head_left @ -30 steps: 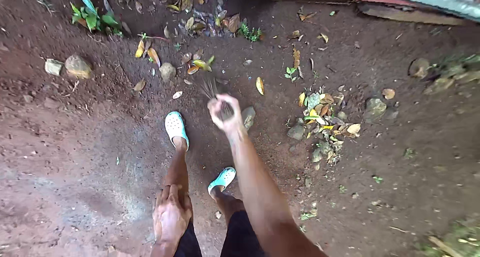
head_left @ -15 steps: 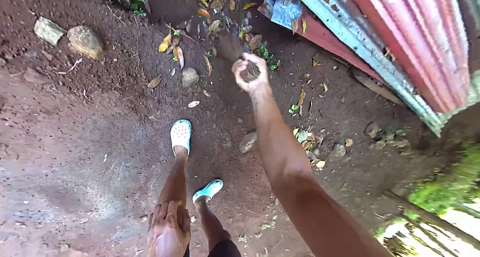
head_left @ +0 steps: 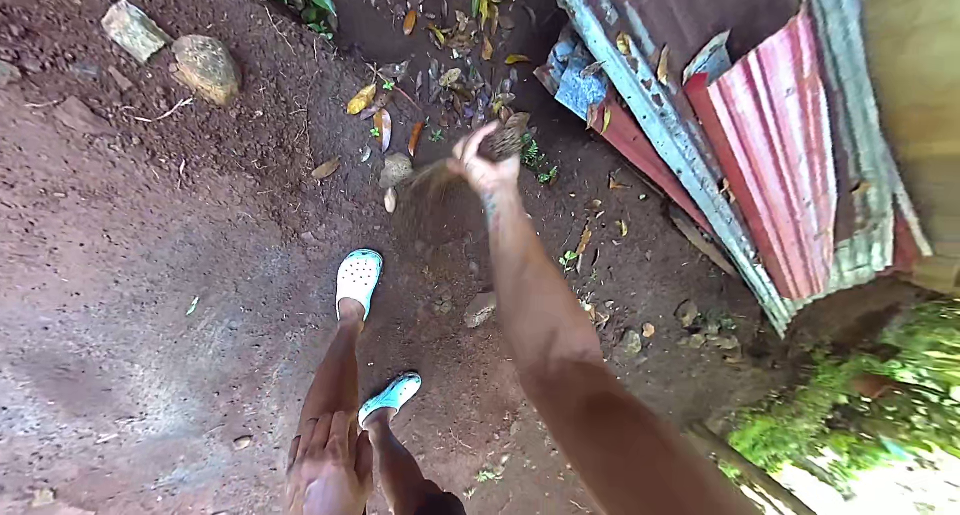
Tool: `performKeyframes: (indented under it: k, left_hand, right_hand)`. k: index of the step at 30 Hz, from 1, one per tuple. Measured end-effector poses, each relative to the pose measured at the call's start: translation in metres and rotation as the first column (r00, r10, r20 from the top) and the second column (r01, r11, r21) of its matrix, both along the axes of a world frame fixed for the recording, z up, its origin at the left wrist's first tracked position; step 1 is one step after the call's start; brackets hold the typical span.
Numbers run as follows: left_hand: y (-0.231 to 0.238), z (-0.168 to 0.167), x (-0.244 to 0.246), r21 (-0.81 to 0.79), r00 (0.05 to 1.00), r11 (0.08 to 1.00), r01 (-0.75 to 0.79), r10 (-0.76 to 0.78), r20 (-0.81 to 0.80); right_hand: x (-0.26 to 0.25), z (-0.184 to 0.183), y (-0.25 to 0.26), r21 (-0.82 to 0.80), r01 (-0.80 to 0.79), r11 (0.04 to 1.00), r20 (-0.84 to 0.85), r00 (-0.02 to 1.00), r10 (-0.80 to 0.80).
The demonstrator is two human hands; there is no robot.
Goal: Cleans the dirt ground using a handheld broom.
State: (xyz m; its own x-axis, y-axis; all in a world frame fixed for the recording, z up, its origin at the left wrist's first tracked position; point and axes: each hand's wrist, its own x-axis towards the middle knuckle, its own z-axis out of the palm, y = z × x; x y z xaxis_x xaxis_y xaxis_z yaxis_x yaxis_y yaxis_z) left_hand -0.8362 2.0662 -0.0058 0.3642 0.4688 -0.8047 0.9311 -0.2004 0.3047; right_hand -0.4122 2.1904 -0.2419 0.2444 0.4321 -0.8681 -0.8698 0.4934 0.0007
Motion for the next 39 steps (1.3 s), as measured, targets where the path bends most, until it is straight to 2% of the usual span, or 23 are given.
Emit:
performKeyframes:
  k: [2,3,4,6,8,9,11,13,14,17,19,21,23,24,26,28,30,32,33,35,36,37,39]
  left_hand:
    - [0.0,0.002,0.0,-0.025,0.999,0.999,-0.049,0.048,-0.012]
    - [0.0,0.003,0.001,-0.016,0.998,0.998,-0.064,0.064,-0.014]
    - [0.001,0.003,0.003,0.001,0.997,0.997,-0.073,0.073,-0.01]
    - [-0.001,0.003,0.007,0.025,0.997,0.997,-0.074,0.074,-0.001]
    - [-0.002,0.002,0.014,0.046,0.999,0.998,-0.051,0.051,0.007]
    - [-0.002,0.0,0.017,0.064,0.999,0.997,-0.046,0.045,0.012]
    - [0.0,0.002,0.021,0.065,0.999,0.997,-0.042,0.041,0.011]
    - [0.007,0.0,0.021,0.04,0.999,0.998,-0.048,0.048,0.009]
    - [0.009,0.0,0.021,0.026,0.998,0.998,-0.055,0.055,0.006]
    - [0.009,-0.004,0.024,0.031,0.996,0.996,-0.089,0.089,0.009]
    - [0.002,0.002,0.024,0.043,0.997,0.996,-0.078,0.077,0.012]
    - [0.004,-0.003,0.028,0.068,0.997,0.995,-0.074,0.074,0.015]
    - [0.003,-0.003,0.029,0.09,0.998,0.994,-0.059,0.057,0.027]
    - [0.002,-0.005,0.032,0.098,0.998,0.994,-0.052,0.048,0.038]
    - [0.002,-0.005,0.036,0.1,0.999,0.995,-0.024,0.019,0.043]
    - [0.003,-0.006,0.035,0.105,0.999,0.994,0.017,-0.02,0.029]
    - [0.001,-0.004,0.03,0.082,0.999,0.995,0.054,-0.053,-0.008]
    - [0.001,-0.005,0.028,0.058,0.997,0.995,0.076,-0.074,-0.029]
    - [-0.001,-0.004,0.027,0.056,0.995,0.994,0.09,-0.088,-0.036]
    - [-0.004,-0.001,0.032,0.051,0.99,0.99,0.134,-0.133,-0.038]
    - [-0.005,0.002,0.038,0.038,0.986,0.986,0.161,-0.16,-0.04]
    - [-0.008,0.003,0.046,0.023,0.98,0.981,0.192,-0.19,-0.05]
    - [-0.013,0.006,0.059,0.012,0.964,0.967,0.256,-0.255,-0.071]
  right_hand:
    - [0.026,0.007,0.01,0.213,-0.152,0.965,0.166,0.979,0.118]
    - [0.024,0.026,0.015,0.164,-0.314,0.935,0.264,0.927,0.265]
    - [0.01,0.053,0.021,0.031,-0.461,0.887,0.308,0.849,0.43]
    - [-0.047,0.111,0.03,-0.213,-0.687,0.695,0.179,0.672,0.719]
    - [-0.116,0.138,0.026,-0.188,-0.873,0.45,-0.034,0.464,0.885]
    - [-0.142,0.13,0.022,-0.107,-0.94,0.325,-0.091,0.334,0.938]
    - [-0.158,0.078,0.015,0.03,-0.998,0.049,-0.143,0.044,0.989]
    - [-0.104,0.018,0.021,0.064,-0.977,-0.203,-0.127,-0.209,0.969]
    - [-0.061,-0.003,0.028,0.014,-0.967,-0.256,-0.147,-0.255,0.956]
    - [0.042,-0.013,0.063,-0.311,-0.906,-0.288,-0.188,-0.238,0.953]
    - [0.055,0.0,0.058,-0.55,-0.82,-0.157,-0.138,-0.096,0.986]
    - [0.035,0.032,0.059,-0.643,-0.765,-0.027,-0.033,-0.008,0.999]
    - [-0.014,0.077,0.028,-0.547,-0.836,-0.035,-0.035,-0.019,0.999]
    - [-0.038,0.091,0.009,-0.457,-0.885,-0.084,-0.066,-0.06,0.996]
    - [-0.062,0.085,-0.031,-0.241,-0.939,-0.245,-0.134,-0.218,0.967]
    - [-0.054,0.062,-0.047,-0.215,-0.91,-0.353,-0.189,-0.316,0.93]
    - [-0.035,0.065,-0.053,-0.453,-0.828,-0.33,-0.192,-0.271,0.943]
    - [-0.032,0.09,-0.071,-0.648,-0.731,-0.215,-0.122,-0.178,0.976]
    - [-0.037,0.11,-0.083,-0.672,-0.725,-0.15,-0.086,-0.126,0.988]
    - [-0.057,0.151,-0.114,-0.591,-0.802,-0.09,-0.088,-0.047,0.995]
    - [-0.065,0.161,-0.129,-0.51,-0.853,-0.11,-0.105,-0.065,0.992]
    - [-0.069,0.156,-0.141,-0.427,-0.89,-0.156,-0.113,-0.119,0.986]
    - [-0.066,0.115,-0.15,-0.316,-0.917,-0.244,-0.057,-0.238,0.97]
